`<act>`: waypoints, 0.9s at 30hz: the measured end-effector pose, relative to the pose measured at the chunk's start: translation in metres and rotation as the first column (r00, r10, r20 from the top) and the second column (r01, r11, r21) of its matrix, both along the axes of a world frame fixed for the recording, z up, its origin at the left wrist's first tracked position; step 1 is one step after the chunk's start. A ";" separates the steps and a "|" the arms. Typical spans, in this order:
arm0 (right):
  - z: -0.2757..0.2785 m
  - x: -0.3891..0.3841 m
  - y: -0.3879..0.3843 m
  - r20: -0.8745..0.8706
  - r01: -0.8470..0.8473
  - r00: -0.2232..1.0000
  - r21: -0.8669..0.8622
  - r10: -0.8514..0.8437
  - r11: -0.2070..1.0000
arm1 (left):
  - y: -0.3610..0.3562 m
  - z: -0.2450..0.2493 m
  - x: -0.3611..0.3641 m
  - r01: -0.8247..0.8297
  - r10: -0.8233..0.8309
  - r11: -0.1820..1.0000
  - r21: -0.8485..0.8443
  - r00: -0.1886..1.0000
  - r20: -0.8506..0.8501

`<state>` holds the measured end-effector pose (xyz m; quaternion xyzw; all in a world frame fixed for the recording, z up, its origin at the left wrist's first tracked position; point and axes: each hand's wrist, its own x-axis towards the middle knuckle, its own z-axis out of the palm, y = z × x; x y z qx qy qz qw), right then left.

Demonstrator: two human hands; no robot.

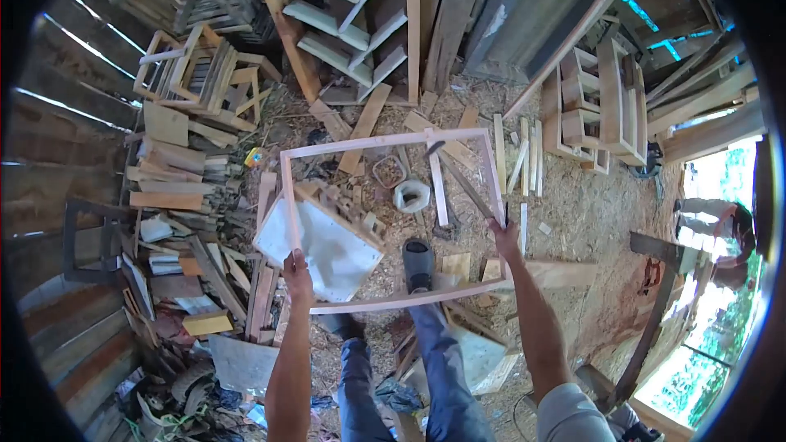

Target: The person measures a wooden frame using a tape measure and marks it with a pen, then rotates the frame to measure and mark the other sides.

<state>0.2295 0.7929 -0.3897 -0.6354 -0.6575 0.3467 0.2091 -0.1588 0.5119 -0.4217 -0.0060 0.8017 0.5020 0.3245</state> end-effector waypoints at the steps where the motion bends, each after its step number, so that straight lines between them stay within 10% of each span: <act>1: -0.024 0.011 0.011 -0.030 -0.025 0.999 0.092 0.028 0.995 | 0.013 0.000 0.006 0.021 -0.022 0.998 -0.054 0.999 -0.026; 7: -0.089 0.028 0.060 0.035 -0.013 0.999 -0.173 0.020 0.985 | 0.060 -0.011 0.037 -0.018 0.001 0.998 -0.056 0.959 -0.284; 15: -0.115 -0.004 0.108 0.432 -0.308 0.868 0.082 0.245 0.948 | 0.088 0.016 0.063 -0.155 0.140 0.985 -0.078 0.976 -0.168; 20: -0.105 -0.003 0.113 0.228 -0.235 0.953 0.151 0.197 0.960 | 0.085 0.010 0.063 -0.177 0.171 0.983 -0.035 0.975 -0.144; 27: -0.115 0.016 0.120 -0.136 -0.109 0.988 -0.302 0.071 0.947 | 0.084 0.005 0.065 -0.255 0.265 0.961 0.107 0.959 -0.101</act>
